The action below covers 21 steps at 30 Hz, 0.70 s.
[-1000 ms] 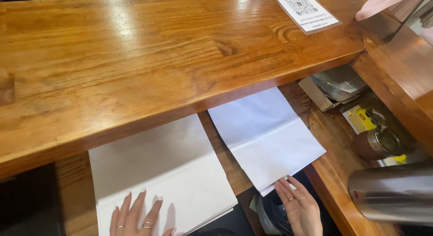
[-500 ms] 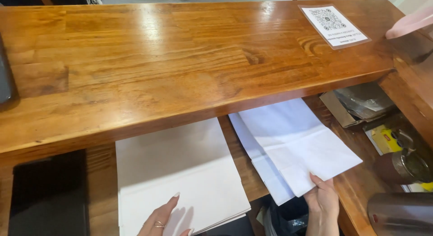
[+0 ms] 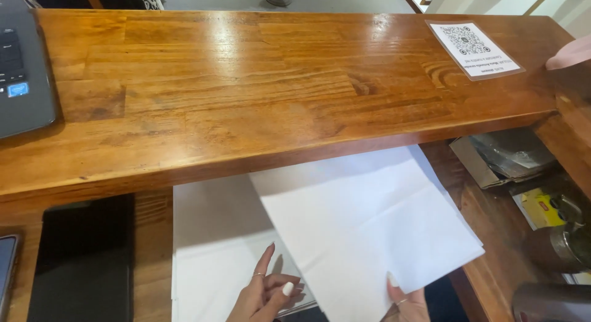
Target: The person is folding and stacking paper sheets, likely as a preparation step for making paper bags at a retail counter.
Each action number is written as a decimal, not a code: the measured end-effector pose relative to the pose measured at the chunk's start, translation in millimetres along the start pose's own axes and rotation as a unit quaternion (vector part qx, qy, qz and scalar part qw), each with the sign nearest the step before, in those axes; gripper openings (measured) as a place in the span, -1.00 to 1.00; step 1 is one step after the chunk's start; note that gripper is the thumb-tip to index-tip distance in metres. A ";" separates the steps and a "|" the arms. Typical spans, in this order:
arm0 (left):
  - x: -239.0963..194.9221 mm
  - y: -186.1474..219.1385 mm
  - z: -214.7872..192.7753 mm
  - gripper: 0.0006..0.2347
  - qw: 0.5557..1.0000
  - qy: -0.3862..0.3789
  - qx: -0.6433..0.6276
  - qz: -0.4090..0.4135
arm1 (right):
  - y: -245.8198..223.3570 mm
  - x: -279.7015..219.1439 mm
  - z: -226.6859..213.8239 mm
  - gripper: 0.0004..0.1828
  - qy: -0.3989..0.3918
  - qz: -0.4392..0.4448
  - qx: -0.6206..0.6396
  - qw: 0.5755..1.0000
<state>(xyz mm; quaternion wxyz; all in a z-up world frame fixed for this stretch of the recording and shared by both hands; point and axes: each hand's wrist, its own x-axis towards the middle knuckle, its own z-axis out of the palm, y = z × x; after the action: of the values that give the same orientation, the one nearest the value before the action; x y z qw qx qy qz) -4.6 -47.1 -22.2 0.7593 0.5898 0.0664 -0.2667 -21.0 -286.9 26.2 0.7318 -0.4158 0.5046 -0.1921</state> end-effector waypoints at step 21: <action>-26.8 53.3 -127.2 -0.44 0.973 0.220 0.061 -0.045 | 39.0 24.0 -5.5 -0.26 -0.251 -0.023 -0.297 0.921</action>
<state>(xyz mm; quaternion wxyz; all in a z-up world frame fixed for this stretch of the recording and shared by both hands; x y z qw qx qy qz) 25.6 88.7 -2.9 0.6761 0.6755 0.2419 -0.1674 -21.4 -283.4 -19.8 0.6726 -0.6600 0.3290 0.0606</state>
